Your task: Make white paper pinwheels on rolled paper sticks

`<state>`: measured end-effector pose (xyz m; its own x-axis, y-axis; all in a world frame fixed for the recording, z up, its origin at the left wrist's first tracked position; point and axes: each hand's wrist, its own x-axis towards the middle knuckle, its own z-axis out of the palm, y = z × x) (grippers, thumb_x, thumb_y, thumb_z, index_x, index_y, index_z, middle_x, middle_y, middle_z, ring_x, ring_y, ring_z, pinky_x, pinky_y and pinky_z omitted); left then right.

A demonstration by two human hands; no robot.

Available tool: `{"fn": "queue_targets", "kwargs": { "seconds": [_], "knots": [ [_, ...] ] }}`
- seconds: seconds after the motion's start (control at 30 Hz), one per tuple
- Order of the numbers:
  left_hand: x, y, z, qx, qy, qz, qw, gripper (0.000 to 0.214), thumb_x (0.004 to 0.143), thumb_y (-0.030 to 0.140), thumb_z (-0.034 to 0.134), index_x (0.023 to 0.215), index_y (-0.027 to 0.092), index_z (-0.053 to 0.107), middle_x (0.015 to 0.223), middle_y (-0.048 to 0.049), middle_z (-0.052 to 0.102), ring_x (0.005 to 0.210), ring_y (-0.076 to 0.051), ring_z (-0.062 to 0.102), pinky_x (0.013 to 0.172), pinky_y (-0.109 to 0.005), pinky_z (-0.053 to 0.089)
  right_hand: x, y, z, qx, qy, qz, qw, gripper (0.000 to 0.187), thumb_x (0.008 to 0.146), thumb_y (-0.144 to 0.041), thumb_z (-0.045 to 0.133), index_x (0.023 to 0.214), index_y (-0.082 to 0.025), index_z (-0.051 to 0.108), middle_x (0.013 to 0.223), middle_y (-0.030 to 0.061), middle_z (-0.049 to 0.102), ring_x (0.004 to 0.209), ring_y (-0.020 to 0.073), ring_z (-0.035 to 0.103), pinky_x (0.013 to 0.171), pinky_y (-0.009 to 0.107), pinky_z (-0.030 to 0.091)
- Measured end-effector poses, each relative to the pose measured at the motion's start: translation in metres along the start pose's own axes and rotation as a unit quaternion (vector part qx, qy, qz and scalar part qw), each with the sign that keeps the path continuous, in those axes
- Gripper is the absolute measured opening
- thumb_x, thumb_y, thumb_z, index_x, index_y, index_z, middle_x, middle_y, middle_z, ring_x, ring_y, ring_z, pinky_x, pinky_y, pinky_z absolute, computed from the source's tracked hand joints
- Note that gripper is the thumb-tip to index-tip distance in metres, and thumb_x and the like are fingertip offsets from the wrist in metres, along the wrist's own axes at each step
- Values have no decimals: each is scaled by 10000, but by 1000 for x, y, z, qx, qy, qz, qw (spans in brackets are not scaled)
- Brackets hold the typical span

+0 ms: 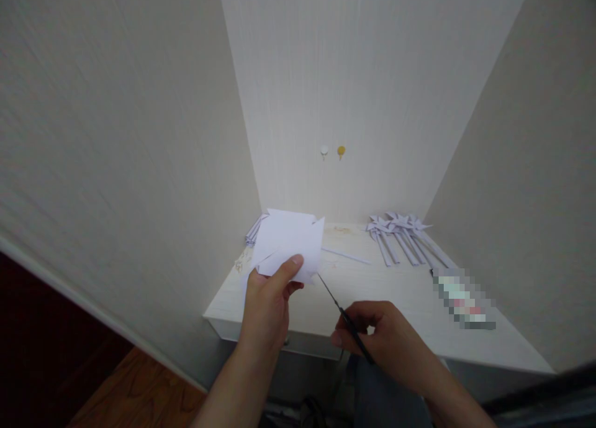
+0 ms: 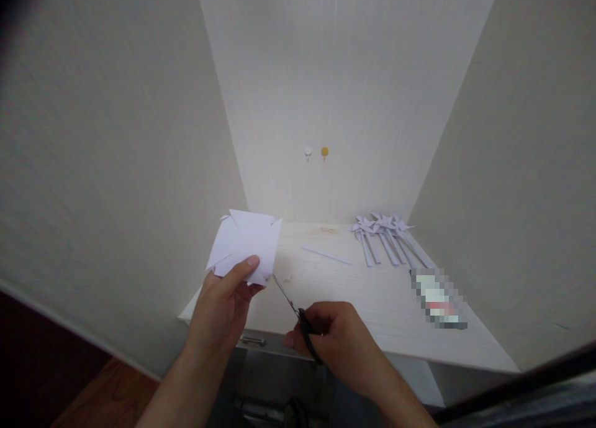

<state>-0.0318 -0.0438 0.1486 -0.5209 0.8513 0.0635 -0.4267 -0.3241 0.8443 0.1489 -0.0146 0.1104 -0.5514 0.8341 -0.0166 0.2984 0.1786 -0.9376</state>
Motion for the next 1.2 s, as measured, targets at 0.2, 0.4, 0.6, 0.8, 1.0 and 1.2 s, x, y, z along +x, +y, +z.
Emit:
{"fn": "queue_targets", "kwargs": {
  "seconds": [0.2,0.4,0.6,0.8,1.0,1.2],
  "knots": [
    [-3,2,1,2,8,-3,1000,485,666,293,899,1108,177,737,926,-20,757,729,-153,671,569,-236,511,1,-1,0,-32,7,3,999,232,744,-383,784,683,-163,744,605,-6,634,604,143,492,533,250,353],
    [-3,4,0,5,-1,-8,1000,492,677,286,897,1125,170,728,927,-23,753,734,-151,672,566,-231,517,-1,-5,3,-44,11,6,999,216,745,-337,766,647,-162,685,586,-35,543,606,124,412,534,243,308],
    [-2,2,-2,5,8,-9,1000,522,647,287,912,1118,160,729,906,-23,753,713,-148,673,562,-232,529,1,-2,3,-42,7,18,999,292,725,-358,780,598,-165,602,567,-46,474,590,113,372,526,241,278],
    [-2,1,-4,7,7,-9,1000,520,656,297,905,1124,160,727,916,-27,760,710,-145,675,557,-228,528,2,2,2,-54,4,18,998,312,736,-388,777,604,-170,597,574,-43,463,598,117,365,528,245,275],
    [-2,3,-2,12,6,-11,1000,510,652,295,901,1115,161,736,934,-33,762,728,-149,674,574,-233,524,1,2,2,-57,5,21,998,315,723,-370,790,600,-172,577,576,-52,435,602,114,347,533,246,268],
    [0,2,-4,14,-1,-6,1000,505,663,299,897,1124,165,738,936,-31,760,736,-152,674,575,-235,525,1,1,1,-51,-1,22,998,329,730,-386,779,603,-174,562,579,-53,440,602,113,342,532,246,263]
  ]
}}
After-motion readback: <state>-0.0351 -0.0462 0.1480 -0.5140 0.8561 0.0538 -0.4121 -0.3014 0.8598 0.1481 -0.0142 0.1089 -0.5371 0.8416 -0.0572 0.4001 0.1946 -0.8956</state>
